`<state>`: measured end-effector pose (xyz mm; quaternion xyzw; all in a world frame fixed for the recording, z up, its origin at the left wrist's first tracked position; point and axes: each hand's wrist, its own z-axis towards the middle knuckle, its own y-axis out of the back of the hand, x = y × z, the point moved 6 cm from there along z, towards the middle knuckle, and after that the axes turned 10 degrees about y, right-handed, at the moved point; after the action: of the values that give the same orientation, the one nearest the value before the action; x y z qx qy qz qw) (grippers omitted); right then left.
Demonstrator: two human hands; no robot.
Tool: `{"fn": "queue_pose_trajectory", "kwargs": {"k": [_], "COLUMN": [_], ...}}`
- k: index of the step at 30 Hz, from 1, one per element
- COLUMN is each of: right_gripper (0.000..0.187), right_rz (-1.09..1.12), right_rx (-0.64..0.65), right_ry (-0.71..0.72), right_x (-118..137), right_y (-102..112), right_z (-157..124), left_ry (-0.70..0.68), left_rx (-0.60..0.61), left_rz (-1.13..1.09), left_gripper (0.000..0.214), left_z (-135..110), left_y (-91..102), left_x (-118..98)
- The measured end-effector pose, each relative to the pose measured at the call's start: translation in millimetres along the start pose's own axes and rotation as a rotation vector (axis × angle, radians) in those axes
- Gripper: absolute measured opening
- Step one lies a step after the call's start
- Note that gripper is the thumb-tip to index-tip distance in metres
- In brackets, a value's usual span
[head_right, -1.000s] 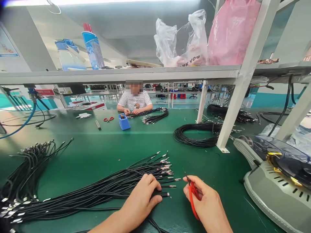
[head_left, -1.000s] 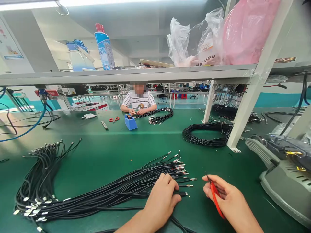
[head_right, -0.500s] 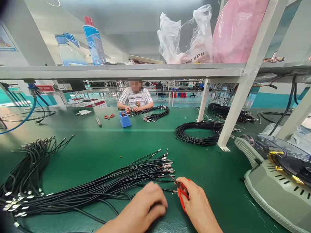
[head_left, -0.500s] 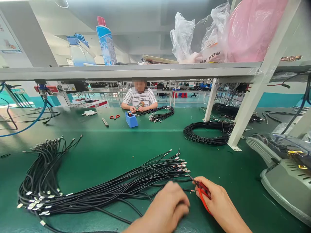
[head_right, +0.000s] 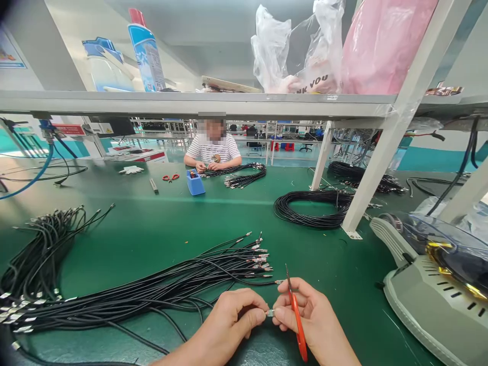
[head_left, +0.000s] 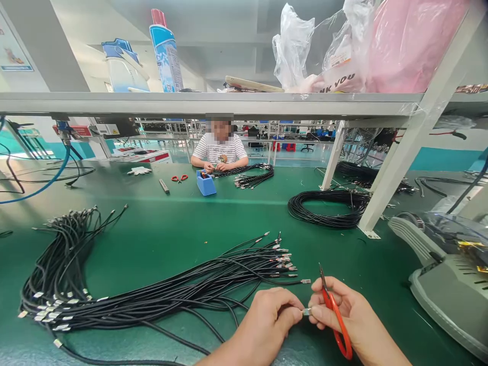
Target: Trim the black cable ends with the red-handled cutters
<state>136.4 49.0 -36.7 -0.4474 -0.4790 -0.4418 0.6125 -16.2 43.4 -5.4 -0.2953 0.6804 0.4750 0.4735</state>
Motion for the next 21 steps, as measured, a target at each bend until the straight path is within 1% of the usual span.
{"fn": "queue_pose_trajectory", "kwargs": {"k": [2, 4, 6, 7, 8, 10, 11, 12, 13, 14, 16, 17, 18, 19, 21], "right_gripper": [0.044, 0.041, 0.036, 0.034, 0.031, 0.028, 0.026, 0.024, 0.022, 0.02, 0.015, 0.013, 0.012, 0.015, 0.023], "right_rz": [-0.055, -0.169, -0.335, -0.423, -0.504, -0.617, -0.647, -0.66, -0.661, -0.651, -0.6, -0.554, -0.495, -0.426, -0.275], "right_rx": [-0.017, -0.07, -0.159, -0.203, -0.236, -0.247, -0.227, -0.201, -0.175, -0.154, -0.124, -0.111, -0.096, -0.081, -0.055], "right_ry": [0.005, 0.013, 0.023, 0.029, 0.038, 0.069, 0.088, 0.107, 0.121, 0.131, 0.129, 0.122, 0.113, 0.102, 0.077], "right_x": [-0.3, -0.9, -0.6, 0.2, 1.1, 2.6, 2.5, 2.2, 1.5, 0.8, -0.4, -0.6, -0.5, -0.1, 1.5], "right_y": [4.3, 16.5, 33.6, 41.5, 47.4, 51.0, 48.9, 45.1, 40.7, 36.2, 28.0, 24.4, 21.0, 17.7, 12.2], "right_z": [0.1, 0.6, 1.8, 3.0, 4.9, 11.2, 15.3, 19.4, 22.8, 25.1, 25.8, 24.1, 21.3, 17.7, 9.4], "left_ry": [0.053, 0.041, -0.052, -0.108, -0.159, -0.214, -0.21, -0.198, -0.185, -0.173, -0.173, -0.197, -0.233, -0.279, -0.349], "left_rx": [0.022, 0.059, 0.145, 0.197, 0.245, 0.34, 0.37, 0.382, 0.359, 0.295, 0.072, -0.034, -0.11, -0.148, -0.154], "left_rz": [-0.045, -0.042, 0.06, 0.143, 0.229, 0.33, 0.32, 0.291, 0.268, 0.264, 0.316, 0.361, 0.405, 0.44, 0.48], "left_gripper": [0.018, 0.017, 0.015, 0.018, 0.024, 0.034, 0.03, 0.021, 0.007, 0.006, 0.017, 0.02, 0.023, 0.026, 0.026], "left_z": [-0.2, -1.1, -3.2, -4.9, -6.7, -9.8, -10.3, -10.1, -8.9, -6.6, -1.7, -0.6, -0.3, -0.8, -2.6], "left_y": [-0.6, -3.2, -11.0, -16.3, -21.5, -29.8, -31.0, -30.2, -27.1, -21.6, -6.1, 0.4, 4.3, 5.5, 2.9], "left_x": [2.6, 5.0, 6.2, 7.4, 8.9, 11.6, 11.4, 9.7, 6.8, 3.3, -4.3, -8.3, -11.9, -15.0, -18.3]}}
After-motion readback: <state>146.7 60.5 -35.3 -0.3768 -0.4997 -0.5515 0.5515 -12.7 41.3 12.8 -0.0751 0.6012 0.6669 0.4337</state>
